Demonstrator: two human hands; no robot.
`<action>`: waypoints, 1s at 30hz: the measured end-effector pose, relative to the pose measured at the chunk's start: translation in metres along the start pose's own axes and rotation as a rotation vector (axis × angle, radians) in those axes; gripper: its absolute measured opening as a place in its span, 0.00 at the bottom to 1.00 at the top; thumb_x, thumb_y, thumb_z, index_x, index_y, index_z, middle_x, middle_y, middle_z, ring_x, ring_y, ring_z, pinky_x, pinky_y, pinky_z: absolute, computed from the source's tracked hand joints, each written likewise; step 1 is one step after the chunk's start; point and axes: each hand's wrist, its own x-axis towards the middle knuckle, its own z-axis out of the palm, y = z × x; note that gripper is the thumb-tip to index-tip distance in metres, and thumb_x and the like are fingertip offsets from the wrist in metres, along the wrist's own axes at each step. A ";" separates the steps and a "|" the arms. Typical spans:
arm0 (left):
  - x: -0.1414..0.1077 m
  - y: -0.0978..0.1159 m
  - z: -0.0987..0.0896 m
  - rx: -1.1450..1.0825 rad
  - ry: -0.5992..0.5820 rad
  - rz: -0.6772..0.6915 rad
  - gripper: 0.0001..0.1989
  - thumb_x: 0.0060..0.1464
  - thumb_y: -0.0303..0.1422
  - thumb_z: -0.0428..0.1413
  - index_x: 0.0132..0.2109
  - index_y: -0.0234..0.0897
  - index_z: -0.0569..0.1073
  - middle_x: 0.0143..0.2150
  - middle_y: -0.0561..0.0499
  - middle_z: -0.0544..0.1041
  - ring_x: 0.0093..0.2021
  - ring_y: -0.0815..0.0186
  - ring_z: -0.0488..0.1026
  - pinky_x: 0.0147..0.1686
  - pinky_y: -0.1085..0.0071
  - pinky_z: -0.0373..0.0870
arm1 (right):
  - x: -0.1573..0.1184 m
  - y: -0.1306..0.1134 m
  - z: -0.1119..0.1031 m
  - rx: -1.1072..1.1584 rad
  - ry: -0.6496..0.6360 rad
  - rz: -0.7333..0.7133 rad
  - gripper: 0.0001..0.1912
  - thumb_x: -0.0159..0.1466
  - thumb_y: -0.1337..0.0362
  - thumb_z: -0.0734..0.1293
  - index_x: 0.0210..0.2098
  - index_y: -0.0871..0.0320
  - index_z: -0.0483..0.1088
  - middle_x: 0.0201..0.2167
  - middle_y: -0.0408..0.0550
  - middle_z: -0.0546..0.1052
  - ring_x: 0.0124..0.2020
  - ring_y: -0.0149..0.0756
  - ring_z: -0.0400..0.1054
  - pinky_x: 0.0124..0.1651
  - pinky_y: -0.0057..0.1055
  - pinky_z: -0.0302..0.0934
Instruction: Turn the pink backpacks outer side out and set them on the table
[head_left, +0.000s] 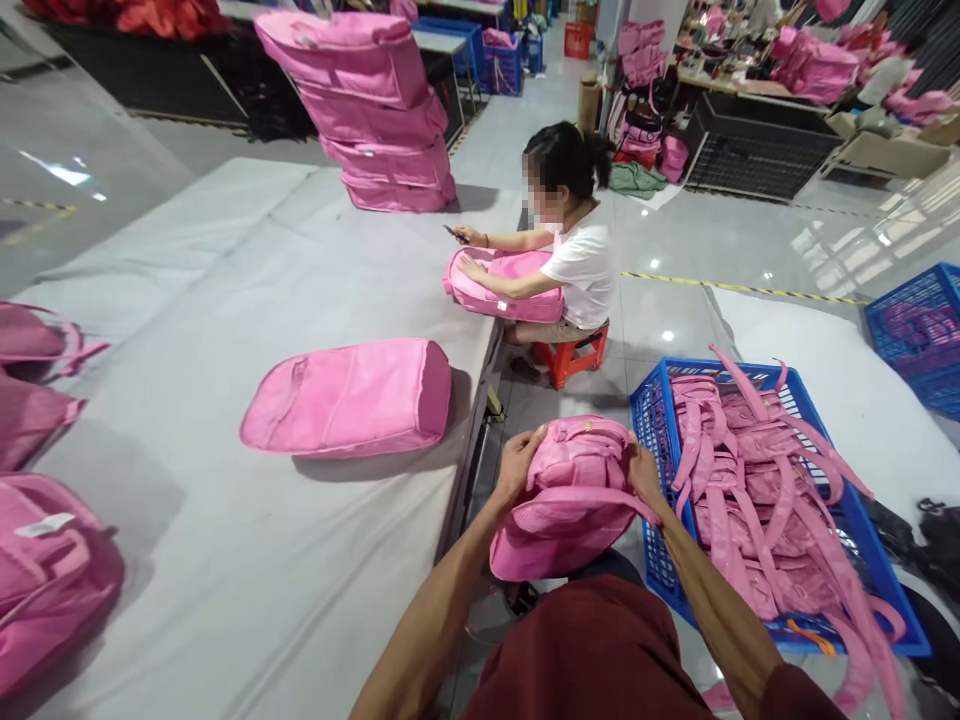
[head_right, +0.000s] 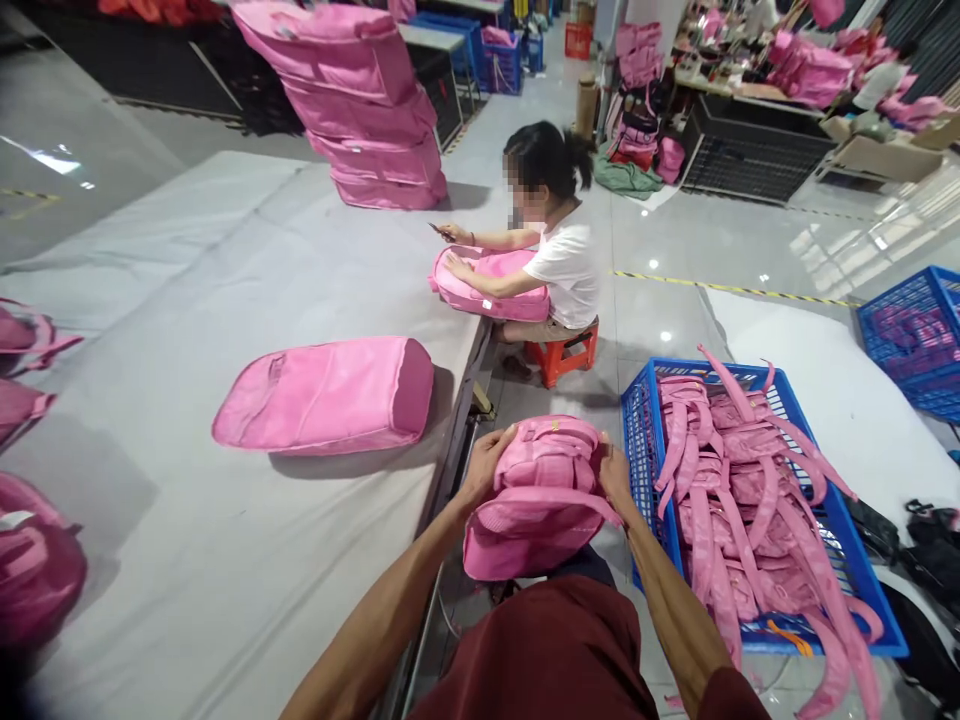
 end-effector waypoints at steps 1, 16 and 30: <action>0.001 0.002 -0.015 -0.035 -0.016 0.005 0.35 0.53 0.66 0.64 0.26 0.41 0.64 0.26 0.57 0.59 0.31 0.68 0.54 0.31 0.69 0.52 | -0.004 -0.009 -0.007 0.022 -0.010 0.003 0.43 0.70 0.22 0.46 0.26 0.52 0.64 0.23 0.47 0.71 0.30 0.39 0.62 0.33 0.35 0.58; -0.052 -0.070 -0.086 -0.112 0.136 -0.191 0.27 0.43 0.56 0.71 0.33 0.35 0.80 0.26 0.52 0.75 0.35 0.59 0.73 0.37 0.67 0.70 | 0.075 -0.049 0.055 -0.207 -0.226 -0.157 0.43 0.69 0.23 0.54 0.16 0.50 0.53 0.16 0.42 0.60 0.26 0.33 0.54 0.33 0.33 0.50; -0.164 -0.129 -0.038 -0.500 -0.011 -0.475 0.30 0.42 0.64 0.72 0.43 0.47 0.89 0.53 0.45 0.89 0.70 0.40 0.77 0.69 0.45 0.75 | -0.119 -0.072 -0.016 -0.596 -0.300 -0.205 0.15 0.74 0.53 0.67 0.56 0.48 0.75 0.37 0.44 0.85 0.37 0.43 0.78 0.40 0.32 0.54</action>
